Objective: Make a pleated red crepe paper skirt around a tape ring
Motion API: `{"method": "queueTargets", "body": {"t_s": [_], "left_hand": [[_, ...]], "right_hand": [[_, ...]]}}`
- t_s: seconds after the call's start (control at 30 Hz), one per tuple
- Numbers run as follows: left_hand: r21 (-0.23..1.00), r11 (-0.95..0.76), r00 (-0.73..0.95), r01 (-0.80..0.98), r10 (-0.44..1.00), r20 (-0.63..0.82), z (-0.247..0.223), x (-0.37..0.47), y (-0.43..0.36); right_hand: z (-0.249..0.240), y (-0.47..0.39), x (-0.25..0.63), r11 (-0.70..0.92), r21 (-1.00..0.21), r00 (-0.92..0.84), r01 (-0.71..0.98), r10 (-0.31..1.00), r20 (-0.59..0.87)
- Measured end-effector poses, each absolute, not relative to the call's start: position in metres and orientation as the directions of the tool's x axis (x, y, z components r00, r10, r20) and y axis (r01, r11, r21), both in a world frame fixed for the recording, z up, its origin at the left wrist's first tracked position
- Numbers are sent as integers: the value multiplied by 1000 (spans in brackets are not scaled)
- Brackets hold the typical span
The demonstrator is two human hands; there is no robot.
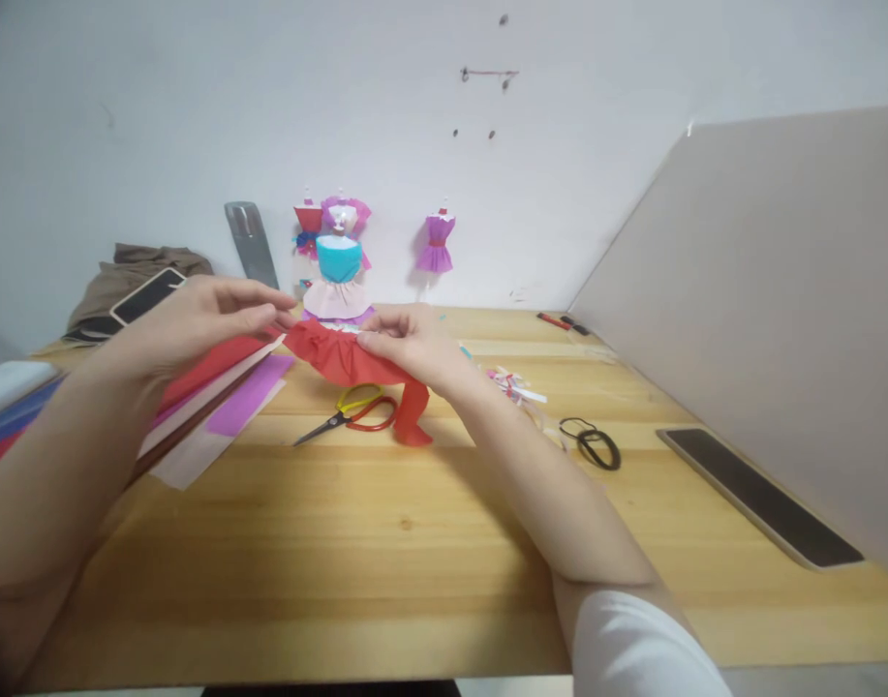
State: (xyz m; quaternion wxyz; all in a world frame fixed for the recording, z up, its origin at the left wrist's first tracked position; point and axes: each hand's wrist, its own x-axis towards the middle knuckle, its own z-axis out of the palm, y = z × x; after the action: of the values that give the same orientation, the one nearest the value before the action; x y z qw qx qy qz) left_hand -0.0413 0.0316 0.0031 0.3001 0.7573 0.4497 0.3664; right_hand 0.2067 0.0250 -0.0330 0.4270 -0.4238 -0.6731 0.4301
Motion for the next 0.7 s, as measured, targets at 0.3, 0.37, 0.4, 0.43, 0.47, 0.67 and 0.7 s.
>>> {"method": "queueTargets", "body": {"t_s": [0.3,0.37,0.4,0.43,0.47,0.67,0.7], "left_hand": [[854,-389,367,344,893,259,-4,-32,26],[841,-385,375,380,895,240,-2,-33,25],[834,-380,372,399,899,231,-1,-32,24],[826,-378,361,419,904,230,-1,-32,25],[813,-382,340,439,908,243,0,-32,25],[691,-506,483,516,838,253,-3,-30,30],[697,-512,555,501,809,195,-5,-29,30]], "right_hand": [[-36,27,206,204,-966,-320,158,936,146],[-37,29,206,211,-964,-326,164,933,149],[-37,29,206,216,-961,-330,173,932,150],[-37,28,206,220,-958,-336,186,930,149],[-37,28,206,226,-954,-347,199,926,147],[-33,21,203,313,-906,-541,286,833,116],[-32,20,203,336,-892,-569,304,815,113]]}}
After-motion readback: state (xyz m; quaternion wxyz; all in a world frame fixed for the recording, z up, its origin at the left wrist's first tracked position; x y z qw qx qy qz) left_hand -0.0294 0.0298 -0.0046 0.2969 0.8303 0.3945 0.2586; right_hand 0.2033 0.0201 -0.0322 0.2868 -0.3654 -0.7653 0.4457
